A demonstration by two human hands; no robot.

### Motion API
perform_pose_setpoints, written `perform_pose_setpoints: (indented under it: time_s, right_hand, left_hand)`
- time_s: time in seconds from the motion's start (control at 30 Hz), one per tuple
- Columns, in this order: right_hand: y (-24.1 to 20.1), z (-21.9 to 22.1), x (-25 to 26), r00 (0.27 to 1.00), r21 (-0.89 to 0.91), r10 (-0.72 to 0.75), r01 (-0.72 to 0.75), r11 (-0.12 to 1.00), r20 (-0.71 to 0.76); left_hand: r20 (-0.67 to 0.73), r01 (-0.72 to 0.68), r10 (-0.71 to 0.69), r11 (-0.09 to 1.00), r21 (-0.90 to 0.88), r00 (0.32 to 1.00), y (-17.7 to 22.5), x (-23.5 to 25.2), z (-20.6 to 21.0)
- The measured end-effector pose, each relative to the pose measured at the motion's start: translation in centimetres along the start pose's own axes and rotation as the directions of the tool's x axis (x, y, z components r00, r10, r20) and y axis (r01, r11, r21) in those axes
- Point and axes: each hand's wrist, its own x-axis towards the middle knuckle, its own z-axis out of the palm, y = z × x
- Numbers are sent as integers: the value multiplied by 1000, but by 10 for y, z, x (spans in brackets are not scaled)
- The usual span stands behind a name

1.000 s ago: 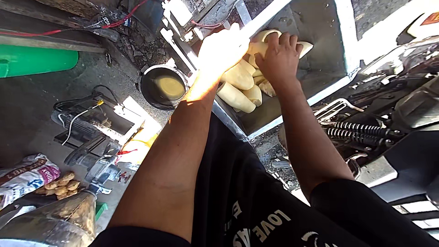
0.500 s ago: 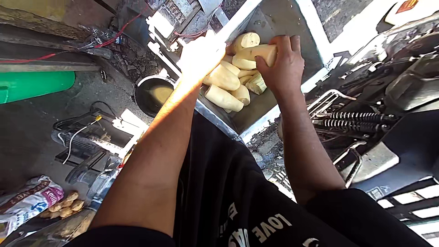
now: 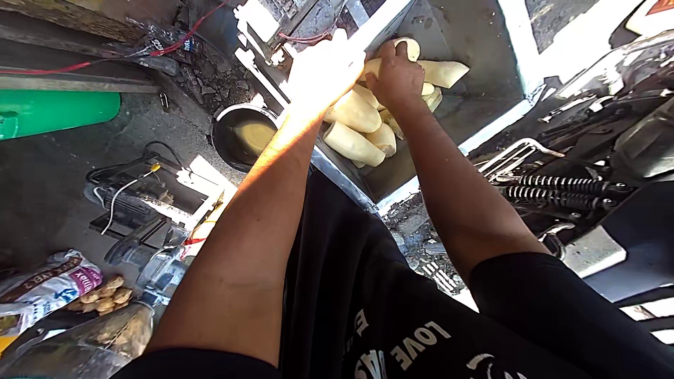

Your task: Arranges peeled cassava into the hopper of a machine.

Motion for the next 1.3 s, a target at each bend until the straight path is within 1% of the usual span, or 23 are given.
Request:
perform_pose_setpoints:
  time_s: [0.1, 0.2, 0.27, 0.3, 0.4, 0.5, 0.6, 0.67, 0.77, 0.87, 0.97, 1.03, 1.1, 1.17, 1.23, 1.3]
  right_hand:
    - [-4, 1, 3, 1000, -25, -1, 1, 1000, 7]
    - [-7, 1, 5, 1000, -62, 2, 0, 998, 23]
    - [-4, 0, 3, 1000, -49, -16, 17, 999, 25]
    - [-1, -3, 0, 1000, -13, -25, 25, 1000, 11]
    - [17, -21, -27, 996, 129, 0, 12, 992, -92]
    - [49, -49, -76, 972, 261, 76, -15, 965, -222]
    - [84, -67, -116, 930, 329, 138, -20, 944, -341]
    - [95, -70, -133, 911, 349, 167, -28, 937, -378]
    - [99, -65, -145, 913, 341, 185, -55, 938, -364]
    - [101, -50, -146, 908, 334, 198, -69, 940, -370]
    - [101, -34, -137, 904, 402, 194, -27, 915, -381]
    - [91, -25, -130, 916, 456, 169, 16, 890, -363]
    - [77, -17, -120, 933, 470, 136, 40, 882, -334]
    - [63, -11, -111, 952, 452, 111, 32, 892, -287]
    - [49, -15, -105, 966, 403, 93, 11, 915, -239]
    - [40, -17, -104, 970, 366, 84, 5, 931, -229]
  left_hand:
    - [-7, -5, 5, 1000, 3, 1000, -1, 1, 2]
    - [17, 0, 0, 1000, -9, 1000, -1, 1, 1]
    - [8, -3, 3, 1000, -13, 1000, 0, 1, 1]
    - [-1, -5, 5, 1000, -12, 1000, 0, 1, 1]
    - [-3, -7, 7, 1000, -23, 1000, 0, 2, 0]
    - [-28, -39, 39, 999, -30, 999, -3, 0, 2]
    - [-20, -23, 23, 999, -22, 1000, -1, -1, 2]
    - [-14, 7, -7, 1000, -6, 1000, 1, 0, -1]
    - [-7, 22, -22, 1000, 0, 1000, 3, -2, -4]
    - [-11, 20, -20, 1000, 18, 1000, 5, -4, -4]
    - [-11, 34, -34, 999, 29, 999, 5, -2, -3]
    - [-12, 34, -33, 998, 44, 999, 4, 0, -2]
    - [7, 32, -33, 999, 42, 999, 3, 0, -2]
    - [3, 23, -23, 999, 46, 1000, 4, -2, 0]
    - [-4, 27, -27, 998, 57, 1000, 4, -1, -2]
    - [-6, 28, -28, 998, 62, 1000, 4, -2, -2]
